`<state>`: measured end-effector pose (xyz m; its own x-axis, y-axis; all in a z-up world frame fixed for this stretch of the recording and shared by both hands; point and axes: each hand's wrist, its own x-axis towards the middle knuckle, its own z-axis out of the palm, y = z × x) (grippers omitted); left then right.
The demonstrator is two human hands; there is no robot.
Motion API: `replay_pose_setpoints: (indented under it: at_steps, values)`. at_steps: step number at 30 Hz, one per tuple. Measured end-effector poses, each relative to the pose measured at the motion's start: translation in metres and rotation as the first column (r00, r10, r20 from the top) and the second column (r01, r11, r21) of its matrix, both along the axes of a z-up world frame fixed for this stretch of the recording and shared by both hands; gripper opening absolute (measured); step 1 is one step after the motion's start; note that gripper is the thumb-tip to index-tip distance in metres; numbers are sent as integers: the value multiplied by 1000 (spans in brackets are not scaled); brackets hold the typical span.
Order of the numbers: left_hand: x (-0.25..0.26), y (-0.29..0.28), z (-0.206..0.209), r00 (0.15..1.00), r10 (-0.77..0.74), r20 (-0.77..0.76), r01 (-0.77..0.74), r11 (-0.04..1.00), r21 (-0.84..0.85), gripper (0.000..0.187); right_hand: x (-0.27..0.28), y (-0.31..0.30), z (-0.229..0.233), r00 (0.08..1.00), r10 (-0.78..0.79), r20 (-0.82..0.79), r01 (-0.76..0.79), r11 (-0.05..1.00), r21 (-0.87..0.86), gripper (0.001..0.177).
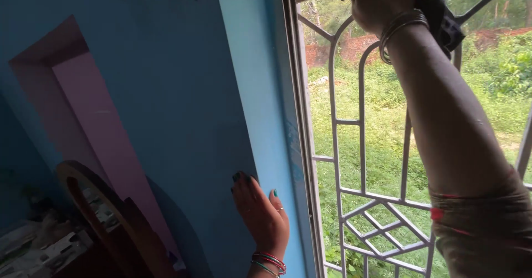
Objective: Cleaning the window frame and glass with a cloth.
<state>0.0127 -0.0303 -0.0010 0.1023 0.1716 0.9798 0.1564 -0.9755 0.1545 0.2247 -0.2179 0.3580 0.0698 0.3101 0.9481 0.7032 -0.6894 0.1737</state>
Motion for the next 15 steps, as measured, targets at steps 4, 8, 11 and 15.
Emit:
replay_pose_setpoints:
  at_steps: [4,8,11,15]
  values:
    - [-1,4,-1,1000,17,-6,-17,1000,-11,65,44,68,1,956,-93,279,106,994,-33,22]
    - [-2,6,-2,1000,-5,-26,6,1000,7,65,118,118,-4,978,114,174,-101,992,-81,38]
    - [-2,6,-3,999,-17,-32,18,1000,7,64,63,81,-20,979,202,39,-198,976,-86,37]
    - [-3,5,-3,1000,-12,0,12,1000,5,62,56,8,-47,993,35,111,-33,999,-18,16]
